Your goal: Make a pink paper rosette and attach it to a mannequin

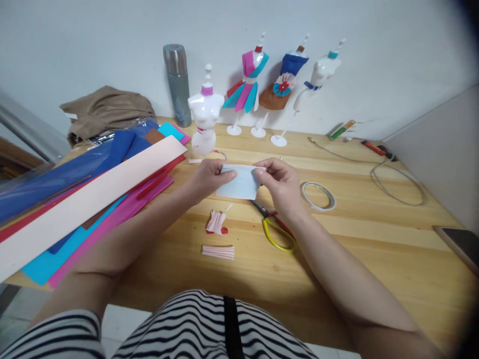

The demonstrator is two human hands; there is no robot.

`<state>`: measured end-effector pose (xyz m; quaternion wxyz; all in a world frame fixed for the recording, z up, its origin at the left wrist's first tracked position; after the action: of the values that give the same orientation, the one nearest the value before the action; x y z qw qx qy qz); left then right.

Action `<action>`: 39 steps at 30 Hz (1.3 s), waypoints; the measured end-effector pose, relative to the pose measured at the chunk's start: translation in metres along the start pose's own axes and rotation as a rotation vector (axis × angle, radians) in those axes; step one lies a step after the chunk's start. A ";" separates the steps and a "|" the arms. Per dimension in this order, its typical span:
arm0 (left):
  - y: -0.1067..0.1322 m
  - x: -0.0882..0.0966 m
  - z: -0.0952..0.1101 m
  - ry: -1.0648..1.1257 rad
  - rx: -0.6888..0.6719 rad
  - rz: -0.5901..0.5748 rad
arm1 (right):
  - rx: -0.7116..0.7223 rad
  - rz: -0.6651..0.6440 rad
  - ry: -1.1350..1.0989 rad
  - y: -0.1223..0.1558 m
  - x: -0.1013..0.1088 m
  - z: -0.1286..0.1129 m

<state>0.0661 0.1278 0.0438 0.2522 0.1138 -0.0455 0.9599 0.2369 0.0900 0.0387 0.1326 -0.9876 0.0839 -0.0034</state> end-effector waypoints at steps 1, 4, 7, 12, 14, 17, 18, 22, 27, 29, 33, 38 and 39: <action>0.001 0.000 0.000 0.007 -0.006 0.002 | -0.005 -0.019 0.005 0.000 0.000 -0.002; 0.002 0.001 0.002 -0.019 -0.026 0.010 | -0.061 -0.041 0.013 -0.001 0.003 -0.007; 0.004 0.007 0.007 -0.159 -0.084 0.096 | -0.098 -0.042 0.042 -0.001 0.006 -0.015; 0.011 0.020 0.022 -0.295 -0.162 0.283 | -0.058 -0.042 0.109 0.001 0.005 -0.028; 0.014 0.020 0.024 -0.213 -0.095 0.275 | -0.077 -0.025 0.072 0.002 0.005 -0.028; 0.017 0.016 0.022 -0.036 0.034 0.221 | -0.171 -0.005 -0.058 0.003 0.004 -0.020; 0.018 0.014 0.022 0.023 0.068 0.195 | -0.207 0.006 -0.108 0.003 0.004 -0.017; 0.020 0.005 0.018 0.222 0.146 0.152 | -0.305 0.063 -0.283 0.003 0.004 -0.006; 0.022 -0.001 0.017 0.373 0.124 0.191 | -0.214 0.030 -0.348 0.002 0.000 -0.006; 0.021 -0.001 0.018 0.378 0.083 0.196 | -0.149 0.021 -0.326 0.002 -0.001 -0.007; 0.020 -0.002 0.018 0.400 0.043 0.178 | -0.047 0.012 -0.285 0.002 -0.001 -0.011; 0.020 -0.001 0.019 0.373 0.001 0.198 | -0.058 0.018 -0.308 0.004 -0.003 -0.014; 0.020 0.000 0.019 0.352 -0.007 0.210 | -0.070 0.023 -0.311 0.004 -0.003 -0.014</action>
<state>0.0604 0.1077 0.0612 0.1553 -0.0619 -0.0158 0.9858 0.2330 0.0827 0.0509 0.1096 -0.9792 0.0738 0.1541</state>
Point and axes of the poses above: each hand's wrist, its own y-axis away from the middle knuckle, its own x-axis out of the back of the hand, z = x × y, the point moved 5 cm from there along -y, towards the middle knuckle, and after that the axes turned 9 degrees about -y, right-handed, at the moved point
